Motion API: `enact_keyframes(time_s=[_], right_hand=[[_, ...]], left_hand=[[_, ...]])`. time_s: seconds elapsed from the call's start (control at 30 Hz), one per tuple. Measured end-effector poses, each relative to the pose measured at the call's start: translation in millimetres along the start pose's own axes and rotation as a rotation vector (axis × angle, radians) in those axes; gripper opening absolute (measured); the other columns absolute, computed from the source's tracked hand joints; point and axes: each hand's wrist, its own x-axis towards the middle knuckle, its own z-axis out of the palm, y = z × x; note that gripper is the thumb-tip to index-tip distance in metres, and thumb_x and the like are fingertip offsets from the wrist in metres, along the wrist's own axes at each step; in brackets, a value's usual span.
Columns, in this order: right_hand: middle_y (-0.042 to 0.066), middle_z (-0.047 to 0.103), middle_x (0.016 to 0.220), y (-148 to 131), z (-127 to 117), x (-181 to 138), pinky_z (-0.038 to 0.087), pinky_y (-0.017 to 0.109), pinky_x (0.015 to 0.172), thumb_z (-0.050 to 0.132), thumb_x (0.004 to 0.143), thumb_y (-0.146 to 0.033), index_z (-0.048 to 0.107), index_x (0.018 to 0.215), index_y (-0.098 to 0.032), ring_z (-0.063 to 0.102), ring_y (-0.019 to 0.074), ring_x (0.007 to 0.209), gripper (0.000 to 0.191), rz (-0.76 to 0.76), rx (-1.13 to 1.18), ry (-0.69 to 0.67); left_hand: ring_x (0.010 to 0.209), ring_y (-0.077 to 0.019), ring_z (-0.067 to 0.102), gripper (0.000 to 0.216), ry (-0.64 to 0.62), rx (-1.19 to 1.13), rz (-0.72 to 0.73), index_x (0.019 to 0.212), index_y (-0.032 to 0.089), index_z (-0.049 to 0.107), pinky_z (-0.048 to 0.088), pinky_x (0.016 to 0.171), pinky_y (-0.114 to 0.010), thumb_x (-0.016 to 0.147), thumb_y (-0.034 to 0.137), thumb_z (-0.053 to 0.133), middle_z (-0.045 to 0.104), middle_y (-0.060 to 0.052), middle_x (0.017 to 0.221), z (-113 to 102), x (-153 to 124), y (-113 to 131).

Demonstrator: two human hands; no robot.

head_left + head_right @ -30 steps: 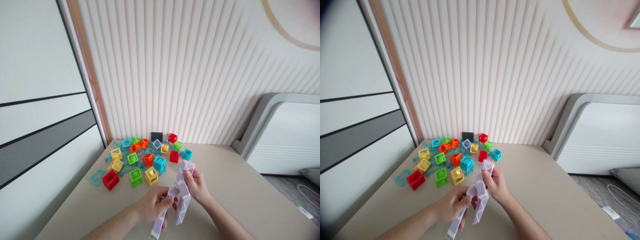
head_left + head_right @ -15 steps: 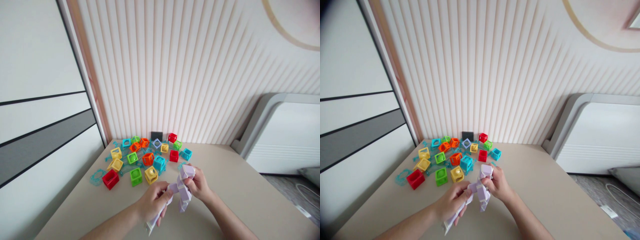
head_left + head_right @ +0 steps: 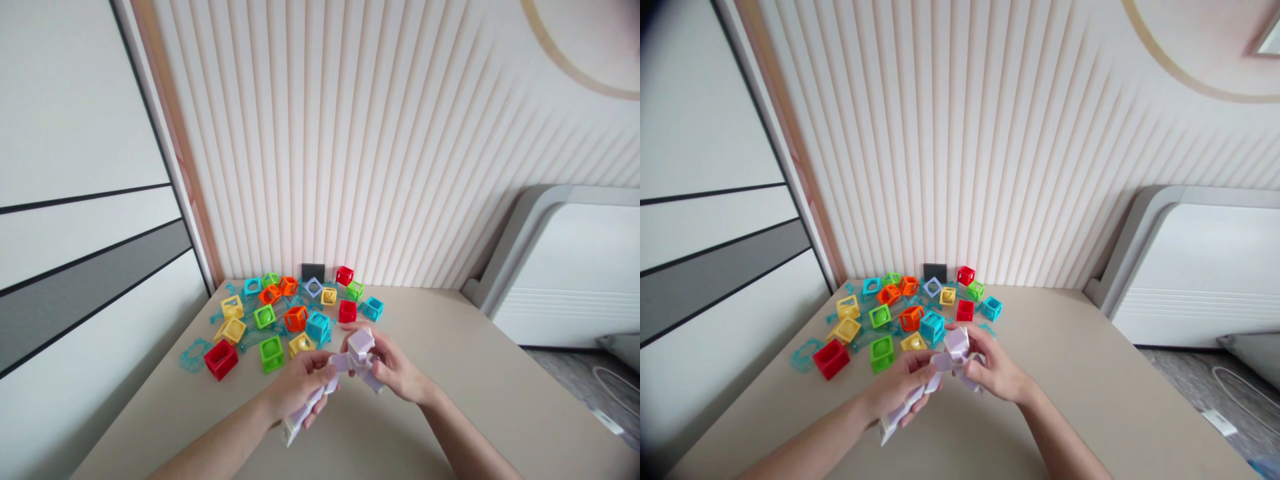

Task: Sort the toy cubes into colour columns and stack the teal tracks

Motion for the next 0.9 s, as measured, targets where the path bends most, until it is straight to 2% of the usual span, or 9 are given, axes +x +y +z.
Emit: enact_keyframes(time_s=[0.07, 0.17, 0.33, 0.43, 0.53, 0.6, 0.7, 0.8, 0.9], right_hand=[[0.01, 0.061, 0.113, -3, 2, 3, 0.05, 0.034, 0.076, 0.066, 0.084, -0.065, 0.044, 0.138, -0.022, 0.062, 0.0221, 0.089, 0.072, 0.042, 0.039, -0.008], [0.006, 0.063, 0.099, -2, 7, 7, 0.049, 0.029, 0.07, 0.075, 0.082, -0.052, 0.054, 0.119, -0.02, 0.059, 0.0185, 0.081, 0.053, 0.063, -0.015, 0.152], [0.0, 0.058, 0.076, 11, 12, 11, 0.044, 0.025, 0.053, 0.071, 0.083, -0.055, 0.055, 0.097, -0.02, 0.052, 0.0138, 0.062, 0.041, 0.065, 0.025, 0.401], [0.0, 0.059, 0.075, 18, 20, 12, 0.046, 0.026, 0.054, 0.072, 0.083, -0.055, 0.055, 0.096, -0.02, 0.054, 0.0142, 0.061, 0.041, 0.035, 0.056, 0.479], [0.001, 0.064, 0.082, 21, 32, 15, 0.051, 0.028, 0.054, 0.073, 0.083, -0.052, 0.05, 0.101, -0.023, 0.058, 0.0144, 0.06, 0.041, 0.013, 0.137, 0.554], [0.001, 0.065, 0.083, 21, 41, 16, 0.053, 0.028, 0.054, 0.073, 0.083, -0.051, 0.047, 0.101, -0.024, 0.061, 0.0149, 0.059, 0.042, -0.005, 0.201, 0.613], [-0.001, 0.065, 0.08, 21, 51, 17, 0.055, 0.028, 0.052, 0.072, 0.084, -0.052, 0.045, 0.098, -0.025, 0.063, 0.0156, 0.058, 0.042, -0.027, 0.268, 0.668], [0.001, 0.067, 0.079, 22, 57, 18, 0.055, 0.028, 0.05, 0.07, 0.085, -0.055, 0.045, 0.096, -0.024, 0.066, 0.0175, 0.059, 0.042, 0.027, 0.332, 0.703], [0.003, 0.071, 0.082, 24, 59, 19, 0.056, 0.031, 0.053, 0.069, 0.085, -0.058, 0.048, 0.097, -0.023, 0.069, 0.0204, 0.062, 0.042, 0.107, 0.407, 0.711]], left_hand=[[0.039, -0.0039, 0.046, 0.047, 0.07, -0.021, 0.026, 0.103, 0.014, 0.065, 0.037, 0.03, -0.016, 0.082, 0.056, 0.071, 0.058, 0.001, 0.075, -2, 3, 3], [0.041, -0.0049, 0.048, 0.045, 0.116, -0.051, 0.041, 0.094, 0.014, 0.064, 0.037, 0.033, -0.015, 0.084, 0.057, 0.068, 0.057, 0.002, 0.071, -2, 3, 9], [0.047, -0.0037, 0.047, 0.045, 0.118, -0.025, 0.052, 0.103, 0.015, 0.063, 0.034, 0.036, -0.015, 0.085, 0.056, 0.066, 0.065, -0.005, 0.09, 3, 1, 8], [0.043, -0.0043, 0.039, 0.053, 0.246, 0.162, 0.119, 0.116, 0.015, 0.061, 0.031, 0.035, -0.016, 0.088, 0.059, 0.06, 0.062, -0.002, 0.08, 6, 1, -1], [0.049, -0.0095, 0.051, 0.052, 0.386, 0.449, 0.219, 0.128, 0.017, 0.059, 0.043, 0.043, -0.021, 0.095, 0.056, 0.05, 0.068, -0.004, 0.081, 6, 0, -9], [0.068, -0.0164, 0.066, 0.044, 0.439, 0.642, 0.331, 0.13, 0.019, 0.059, 0.055, 0.063, -0.027, 0.099, 0.048, 0.047, 0.073, -0.008, 0.09, 6, 0, -12], [0.102, -0.0238, 0.069, 0.037, 0.481, 0.863, 0.514, 0.131, 0.02, 0.059, 0.055, 0.092, -0.036, 0.101, 0.036, 0.045, 0.073, -0.012, 0.11, 4, 0, -15], [0.11, -0.024, 0.066, 0.036, 0.502, 1.025, 0.649, 0.134, 0.02, 0.055, 0.054, 0.095, -0.037, 0.101, 0.027, 0.042, 0.069, -0.014, 0.119, 2, 1, -16], [0.104, -0.0225, 0.067, 0.036, 0.521, 1.115, 0.711, 0.133, 0.019, 0.055, 0.056, 0.091, -0.036, 0.101, 0.022, 0.041, 0.068, -0.013, 0.113, 1, 1, -16]])
